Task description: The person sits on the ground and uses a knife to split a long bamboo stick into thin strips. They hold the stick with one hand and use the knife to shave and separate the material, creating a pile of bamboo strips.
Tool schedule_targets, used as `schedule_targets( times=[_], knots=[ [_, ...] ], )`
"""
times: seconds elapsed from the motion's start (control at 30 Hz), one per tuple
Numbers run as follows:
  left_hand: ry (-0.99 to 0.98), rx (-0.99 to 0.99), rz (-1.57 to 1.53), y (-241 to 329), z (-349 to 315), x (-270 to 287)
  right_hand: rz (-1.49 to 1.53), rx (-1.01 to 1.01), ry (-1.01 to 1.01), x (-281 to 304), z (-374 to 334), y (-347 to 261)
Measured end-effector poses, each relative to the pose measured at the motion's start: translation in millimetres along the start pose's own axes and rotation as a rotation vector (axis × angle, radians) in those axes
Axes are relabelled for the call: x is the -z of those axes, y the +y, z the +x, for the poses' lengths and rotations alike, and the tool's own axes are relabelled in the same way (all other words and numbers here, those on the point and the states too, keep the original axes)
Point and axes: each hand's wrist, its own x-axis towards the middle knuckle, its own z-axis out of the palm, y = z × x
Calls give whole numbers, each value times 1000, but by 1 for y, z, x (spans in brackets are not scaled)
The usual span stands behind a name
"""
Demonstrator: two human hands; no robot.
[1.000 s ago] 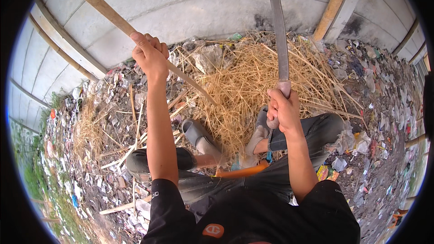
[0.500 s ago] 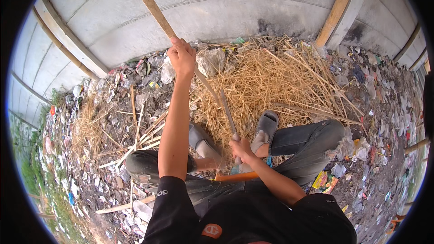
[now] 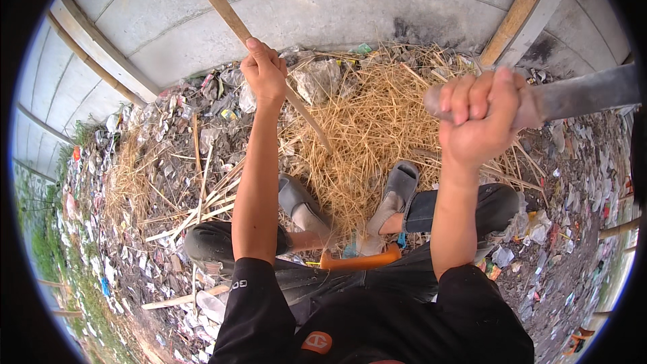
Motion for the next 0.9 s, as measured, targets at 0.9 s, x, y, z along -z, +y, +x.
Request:
schedule_targets(
  times=[0.9],
  knots=[
    [21,3,-31,-5,16,41,-548,-1247,-88,128,-177,77]
  ],
)
